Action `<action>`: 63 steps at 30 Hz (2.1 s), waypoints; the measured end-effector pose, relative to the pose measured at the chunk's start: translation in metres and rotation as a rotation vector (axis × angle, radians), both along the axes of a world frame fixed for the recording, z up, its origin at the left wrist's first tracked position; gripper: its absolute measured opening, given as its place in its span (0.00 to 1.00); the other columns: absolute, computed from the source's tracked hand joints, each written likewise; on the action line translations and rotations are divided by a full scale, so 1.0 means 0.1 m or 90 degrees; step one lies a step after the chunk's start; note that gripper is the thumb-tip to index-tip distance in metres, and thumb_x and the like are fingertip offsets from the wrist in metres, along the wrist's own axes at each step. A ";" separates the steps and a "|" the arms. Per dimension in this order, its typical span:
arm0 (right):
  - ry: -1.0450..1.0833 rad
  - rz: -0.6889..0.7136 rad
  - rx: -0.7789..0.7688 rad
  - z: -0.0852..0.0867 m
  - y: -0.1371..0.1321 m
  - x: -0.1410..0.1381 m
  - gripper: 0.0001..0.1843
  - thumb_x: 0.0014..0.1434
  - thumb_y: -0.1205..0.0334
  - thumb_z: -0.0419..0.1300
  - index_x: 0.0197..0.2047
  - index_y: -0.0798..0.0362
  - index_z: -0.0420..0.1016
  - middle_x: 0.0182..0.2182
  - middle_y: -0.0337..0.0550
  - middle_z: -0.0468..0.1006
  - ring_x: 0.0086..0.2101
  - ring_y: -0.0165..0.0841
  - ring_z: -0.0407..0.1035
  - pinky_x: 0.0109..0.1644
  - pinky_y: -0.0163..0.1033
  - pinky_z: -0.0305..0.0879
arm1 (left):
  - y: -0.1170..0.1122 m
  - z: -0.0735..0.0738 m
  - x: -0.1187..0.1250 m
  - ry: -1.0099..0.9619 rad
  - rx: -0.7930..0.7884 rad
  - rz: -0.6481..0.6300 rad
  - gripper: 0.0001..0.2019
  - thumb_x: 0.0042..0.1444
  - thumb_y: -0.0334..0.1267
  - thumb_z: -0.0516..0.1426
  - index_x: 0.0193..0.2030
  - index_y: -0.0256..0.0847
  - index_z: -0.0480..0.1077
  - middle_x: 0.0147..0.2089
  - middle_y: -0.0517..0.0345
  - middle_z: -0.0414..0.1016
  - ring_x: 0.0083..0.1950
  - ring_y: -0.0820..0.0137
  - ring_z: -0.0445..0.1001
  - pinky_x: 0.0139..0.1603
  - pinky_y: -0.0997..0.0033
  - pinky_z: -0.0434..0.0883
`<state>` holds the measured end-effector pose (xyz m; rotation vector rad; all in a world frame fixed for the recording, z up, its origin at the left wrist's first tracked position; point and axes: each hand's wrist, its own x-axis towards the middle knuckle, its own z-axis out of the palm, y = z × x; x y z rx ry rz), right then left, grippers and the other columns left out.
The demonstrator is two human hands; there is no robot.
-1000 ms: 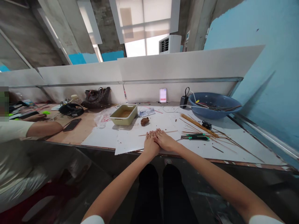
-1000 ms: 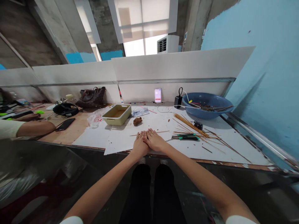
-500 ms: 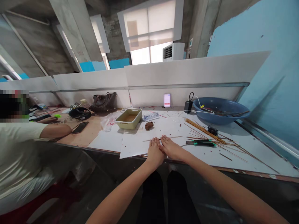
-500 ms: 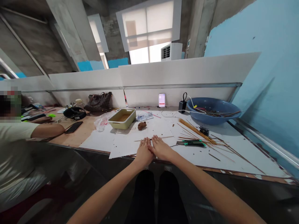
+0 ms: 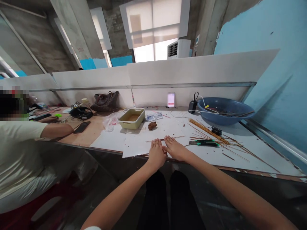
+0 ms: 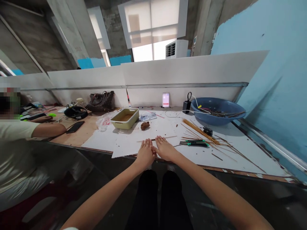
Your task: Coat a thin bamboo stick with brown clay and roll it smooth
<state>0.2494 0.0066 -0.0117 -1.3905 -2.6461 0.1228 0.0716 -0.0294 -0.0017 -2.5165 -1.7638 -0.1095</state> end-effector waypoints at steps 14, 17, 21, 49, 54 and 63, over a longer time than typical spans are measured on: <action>0.010 -0.012 -0.041 0.04 0.08 -0.05 0.42 0.83 0.44 0.36 0.84 0.67 0.53 0.81 0.70 0.53 0.81 0.52 0.45 0.83 0.62 0.48 | 0.16 0.07 0.15 -0.003 -0.030 -0.025 0.37 0.74 0.41 0.48 0.85 0.24 0.51 0.86 0.33 0.52 0.87 0.50 0.50 0.87 0.48 0.44; 0.013 -0.015 -0.045 -0.01 -0.04 -0.01 0.42 0.82 0.43 0.38 0.85 0.66 0.51 0.81 0.69 0.52 0.81 0.52 0.45 0.82 0.65 0.49 | 0.08 -0.04 0.11 -0.008 -0.019 -0.037 0.39 0.73 0.44 0.50 0.84 0.22 0.51 0.86 0.31 0.51 0.88 0.49 0.49 0.87 0.48 0.44; 0.002 -0.019 -0.057 0.08 0.16 -0.02 0.40 0.82 0.46 0.39 0.84 0.65 0.54 0.81 0.69 0.54 0.80 0.53 0.46 0.82 0.65 0.48 | 0.27 0.07 0.15 -0.021 -0.056 0.014 0.39 0.72 0.42 0.48 0.84 0.21 0.52 0.86 0.31 0.50 0.88 0.49 0.48 0.87 0.47 0.46; 0.075 -0.009 -0.016 -0.01 -0.08 0.05 0.46 0.82 0.39 0.35 0.85 0.68 0.47 0.83 0.66 0.45 0.82 0.51 0.40 0.83 0.62 0.45 | -0.09 0.01 0.05 -0.031 0.030 0.027 0.38 0.72 0.43 0.49 0.83 0.20 0.54 0.85 0.31 0.54 0.87 0.50 0.50 0.88 0.47 0.41; 0.038 -0.027 -0.057 0.10 0.21 -0.11 0.43 0.82 0.43 0.33 0.85 0.65 0.50 0.81 0.65 0.52 0.81 0.53 0.46 0.82 0.65 0.48 | 0.18 0.16 0.19 -0.033 -0.028 0.006 0.38 0.73 0.43 0.49 0.86 0.28 0.50 0.87 0.37 0.49 0.88 0.49 0.47 0.87 0.44 0.45; 0.035 -0.020 -0.059 -0.01 -0.01 -0.05 0.46 0.82 0.40 0.34 0.83 0.71 0.52 0.81 0.69 0.50 0.81 0.51 0.43 0.84 0.61 0.43 | 0.01 0.08 0.13 -0.023 -0.039 0.006 0.38 0.72 0.43 0.50 0.85 0.29 0.54 0.86 0.37 0.53 0.88 0.48 0.49 0.88 0.43 0.42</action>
